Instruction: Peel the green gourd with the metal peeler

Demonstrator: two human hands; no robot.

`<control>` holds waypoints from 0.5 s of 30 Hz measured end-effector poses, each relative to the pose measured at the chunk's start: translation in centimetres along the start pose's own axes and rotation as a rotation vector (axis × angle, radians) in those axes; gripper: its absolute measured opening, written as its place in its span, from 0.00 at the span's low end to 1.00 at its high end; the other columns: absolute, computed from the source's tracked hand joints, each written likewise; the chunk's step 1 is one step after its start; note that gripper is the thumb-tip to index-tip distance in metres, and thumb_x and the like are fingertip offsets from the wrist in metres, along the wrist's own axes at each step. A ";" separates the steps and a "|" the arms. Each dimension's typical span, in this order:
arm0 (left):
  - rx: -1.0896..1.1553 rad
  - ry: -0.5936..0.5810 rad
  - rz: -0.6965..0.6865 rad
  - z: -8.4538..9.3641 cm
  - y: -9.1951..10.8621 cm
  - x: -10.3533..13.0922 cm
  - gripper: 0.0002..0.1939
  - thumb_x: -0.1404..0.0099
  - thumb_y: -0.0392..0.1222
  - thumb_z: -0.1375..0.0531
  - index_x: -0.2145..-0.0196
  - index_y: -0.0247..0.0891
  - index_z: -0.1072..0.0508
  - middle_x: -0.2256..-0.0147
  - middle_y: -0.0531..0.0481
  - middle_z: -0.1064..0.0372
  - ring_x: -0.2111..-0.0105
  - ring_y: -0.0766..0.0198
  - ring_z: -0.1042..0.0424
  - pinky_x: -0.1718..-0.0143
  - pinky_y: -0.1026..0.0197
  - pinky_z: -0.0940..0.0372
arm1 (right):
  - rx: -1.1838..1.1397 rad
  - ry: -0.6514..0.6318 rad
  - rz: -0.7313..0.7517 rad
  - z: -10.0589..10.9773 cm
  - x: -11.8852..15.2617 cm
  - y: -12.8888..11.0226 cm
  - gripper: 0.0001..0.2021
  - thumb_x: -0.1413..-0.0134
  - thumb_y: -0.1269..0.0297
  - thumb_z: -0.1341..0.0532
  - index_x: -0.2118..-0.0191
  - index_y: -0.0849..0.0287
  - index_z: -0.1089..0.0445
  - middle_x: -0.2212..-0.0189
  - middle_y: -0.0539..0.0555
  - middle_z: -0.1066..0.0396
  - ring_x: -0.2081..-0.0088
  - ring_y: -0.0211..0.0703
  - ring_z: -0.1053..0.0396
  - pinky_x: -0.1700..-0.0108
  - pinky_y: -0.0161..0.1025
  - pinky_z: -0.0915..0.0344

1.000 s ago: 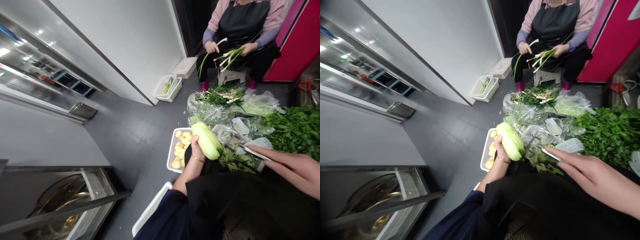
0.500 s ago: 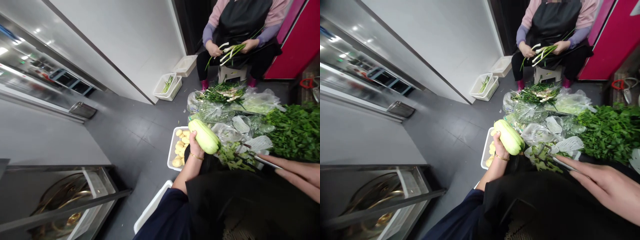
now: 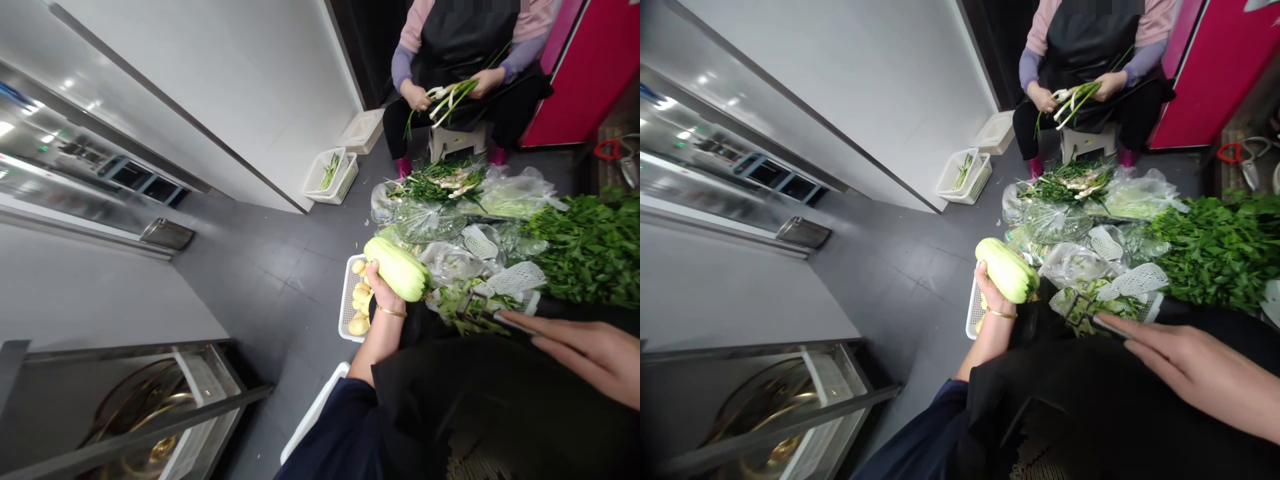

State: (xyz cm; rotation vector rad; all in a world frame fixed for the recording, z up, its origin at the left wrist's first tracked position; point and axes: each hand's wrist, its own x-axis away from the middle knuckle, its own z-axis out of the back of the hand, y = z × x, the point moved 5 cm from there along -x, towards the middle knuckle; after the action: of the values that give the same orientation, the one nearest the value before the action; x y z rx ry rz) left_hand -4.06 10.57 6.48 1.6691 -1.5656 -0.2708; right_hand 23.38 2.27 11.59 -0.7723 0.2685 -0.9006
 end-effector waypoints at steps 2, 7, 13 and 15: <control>0.085 -0.033 -0.043 -1.0 0.3 0.0 0.28 0.44 0.61 0.47 0.58 0.35 0.26 0.69 0.44 0.27 0.66 0.55 0.26 0.58 0.53 0.31 | -0.054 0.095 0.034 0.9 -1.9 -1.4 0.26 0.33 0.61 0.48 0.31 0.41 0.45 0.38 0.46 0.36 0.41 0.50 0.34 0.42 0.40 0.33; 0.133 -0.039 -0.086 -2.0 0.5 -0.1 0.25 0.42 0.58 0.47 0.58 0.36 0.27 0.69 0.44 0.27 0.66 0.54 0.26 0.56 0.51 0.31 | -0.109 0.215 0.168 -0.1 -6.0 -4.5 0.24 0.31 0.63 0.51 0.32 0.50 0.43 0.39 0.51 0.34 0.42 0.49 0.33 0.42 0.45 0.33; 0.147 -0.068 -0.086 -1.5 1.0 -0.8 0.27 0.44 0.60 0.46 0.59 0.35 0.27 0.67 0.43 0.27 0.66 0.56 0.26 0.59 0.54 0.31 | -0.136 0.088 0.137 -1.1 -1.7 -2.8 0.27 0.34 0.65 0.46 0.32 0.40 0.44 0.43 0.45 0.29 0.48 0.49 0.27 0.50 0.40 0.26; 0.108 -0.058 -0.085 -1.9 0.9 -0.5 0.28 0.43 0.62 0.48 0.58 0.36 0.27 0.66 0.43 0.27 0.64 0.56 0.26 0.58 0.54 0.31 | -0.132 0.162 0.150 0.1 -2.4 -3.6 0.27 0.34 0.65 0.47 0.32 0.40 0.45 0.42 0.45 0.31 0.47 0.49 0.28 0.49 0.40 0.27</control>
State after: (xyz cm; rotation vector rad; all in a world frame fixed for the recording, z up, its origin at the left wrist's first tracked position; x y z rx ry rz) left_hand -3.57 11.90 8.17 1.8288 -1.5787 -0.2854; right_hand 19.84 2.89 13.94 -0.7904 0.5260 -0.8102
